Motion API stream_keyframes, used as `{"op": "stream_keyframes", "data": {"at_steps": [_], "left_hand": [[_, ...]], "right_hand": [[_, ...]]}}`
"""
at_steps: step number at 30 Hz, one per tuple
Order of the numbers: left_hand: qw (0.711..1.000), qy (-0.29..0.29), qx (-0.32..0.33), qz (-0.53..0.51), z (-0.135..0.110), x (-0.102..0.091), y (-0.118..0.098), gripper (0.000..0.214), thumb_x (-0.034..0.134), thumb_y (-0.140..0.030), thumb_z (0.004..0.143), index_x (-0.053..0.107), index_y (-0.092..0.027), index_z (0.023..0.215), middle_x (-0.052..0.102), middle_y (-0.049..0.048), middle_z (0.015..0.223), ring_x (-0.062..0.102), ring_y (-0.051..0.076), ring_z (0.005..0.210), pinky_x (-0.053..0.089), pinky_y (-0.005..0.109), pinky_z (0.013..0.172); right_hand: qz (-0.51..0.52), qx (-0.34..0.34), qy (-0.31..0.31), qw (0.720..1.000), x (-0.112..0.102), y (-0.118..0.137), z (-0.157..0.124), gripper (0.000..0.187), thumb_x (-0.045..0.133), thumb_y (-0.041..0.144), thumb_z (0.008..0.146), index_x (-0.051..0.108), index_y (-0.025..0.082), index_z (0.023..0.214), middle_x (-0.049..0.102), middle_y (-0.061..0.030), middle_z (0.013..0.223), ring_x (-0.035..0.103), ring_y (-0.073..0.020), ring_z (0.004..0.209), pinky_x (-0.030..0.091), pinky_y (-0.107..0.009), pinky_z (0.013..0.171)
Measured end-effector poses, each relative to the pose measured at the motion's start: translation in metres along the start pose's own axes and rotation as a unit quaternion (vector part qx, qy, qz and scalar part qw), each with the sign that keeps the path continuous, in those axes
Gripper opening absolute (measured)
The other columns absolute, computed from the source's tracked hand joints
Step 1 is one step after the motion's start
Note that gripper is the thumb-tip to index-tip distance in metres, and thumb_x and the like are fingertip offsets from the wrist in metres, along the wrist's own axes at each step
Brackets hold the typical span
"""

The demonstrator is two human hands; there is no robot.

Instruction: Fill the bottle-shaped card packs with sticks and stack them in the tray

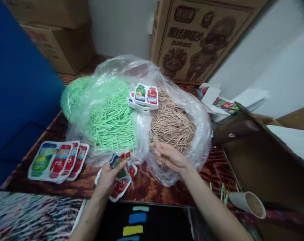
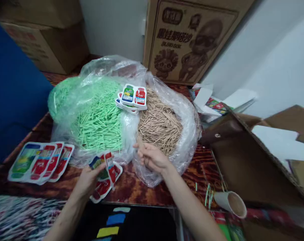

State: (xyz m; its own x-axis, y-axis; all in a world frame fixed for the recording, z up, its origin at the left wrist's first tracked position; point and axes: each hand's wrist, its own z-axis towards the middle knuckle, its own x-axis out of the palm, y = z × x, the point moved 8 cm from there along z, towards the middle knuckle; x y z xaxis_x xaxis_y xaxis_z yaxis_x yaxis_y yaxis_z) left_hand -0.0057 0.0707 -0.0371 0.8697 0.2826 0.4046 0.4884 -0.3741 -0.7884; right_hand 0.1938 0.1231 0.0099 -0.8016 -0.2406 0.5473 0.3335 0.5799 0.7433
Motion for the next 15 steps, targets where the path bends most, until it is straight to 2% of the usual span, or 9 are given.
{"op": "stream_keyframes", "data": {"at_steps": [4, 6, 8, 11, 15], "left_hand": [[0.989, 0.129, 0.050, 0.059, -0.009, 0.036, -0.028, 0.047, 0.075, -0.033, 0.068, 0.067, -0.018, 0.111, 0.072, 0.0071, 0.099, 0.067, 0.024, 0.085, 0.051, 0.034, 0.080], [0.971, 0.190, 0.043, 0.141, -0.013, 0.050, -0.029, 0.044, 0.074, -0.030, 0.069, 0.068, -0.019, 0.111, 0.072, 0.0069, 0.102, 0.065, 0.026, 0.093, 0.049, 0.035, 0.085], [0.958, 0.214, 0.031, 0.191, -0.015, 0.054, -0.027, 0.040, 0.074, -0.027, 0.069, 0.070, -0.019, 0.108, 0.072, 0.0061, 0.101, 0.065, 0.028, 0.097, 0.049, 0.037, 0.088], [0.977, 0.166, 0.036, 0.133, -0.012, 0.038, -0.029, 0.039, 0.075, -0.030, 0.068, 0.071, -0.019, 0.105, 0.073, 0.0070, 0.099, 0.066, 0.028, 0.096, 0.050, 0.037, 0.086], [0.999, 0.018, 0.049, 0.001, -0.006, -0.005, -0.034, 0.042, 0.081, -0.029, 0.059, 0.072, -0.015, 0.097, 0.075, 0.0099, 0.096, 0.069, 0.026, 0.087, 0.054, 0.034, 0.078]], "right_hand": [[-0.082, 0.040, 0.069, 0.993, 0.033, -0.063, 0.004, 0.024, 0.072, 0.036, 0.075, 0.061, 0.017, 0.085, 0.060, 0.0019, 0.062, 0.054, -0.0090, 0.051, 0.042, -0.021, 0.050], [-0.134, 0.039, 0.087, 0.986, 0.044, -0.080, 0.005, 0.022, 0.070, 0.037, 0.075, 0.061, 0.018, 0.080, 0.062, 0.0013, 0.063, 0.055, -0.0113, 0.054, 0.043, -0.023, 0.052], [-0.181, 0.021, 0.089, 0.979, 0.051, -0.085, 0.005, 0.020, 0.067, 0.038, 0.077, 0.061, 0.019, 0.077, 0.060, 0.0020, 0.062, 0.054, -0.0124, 0.054, 0.044, -0.025, 0.054], [-0.248, -0.052, 0.046, 0.966, 0.052, -0.072, -0.002, 0.013, 0.056, 0.032, 0.086, 0.059, 0.021, 0.080, 0.059, 0.0022, 0.067, 0.055, -0.0137, 0.060, 0.046, -0.027, 0.060], [-0.354, -0.189, -0.075, 0.913, 0.040, -0.050, -0.016, 0.015, 0.044, 0.021, 0.092, 0.058, 0.021, 0.088, 0.060, -0.0010, 0.083, 0.057, -0.0161, 0.081, 0.043, -0.029, 0.077]]}}
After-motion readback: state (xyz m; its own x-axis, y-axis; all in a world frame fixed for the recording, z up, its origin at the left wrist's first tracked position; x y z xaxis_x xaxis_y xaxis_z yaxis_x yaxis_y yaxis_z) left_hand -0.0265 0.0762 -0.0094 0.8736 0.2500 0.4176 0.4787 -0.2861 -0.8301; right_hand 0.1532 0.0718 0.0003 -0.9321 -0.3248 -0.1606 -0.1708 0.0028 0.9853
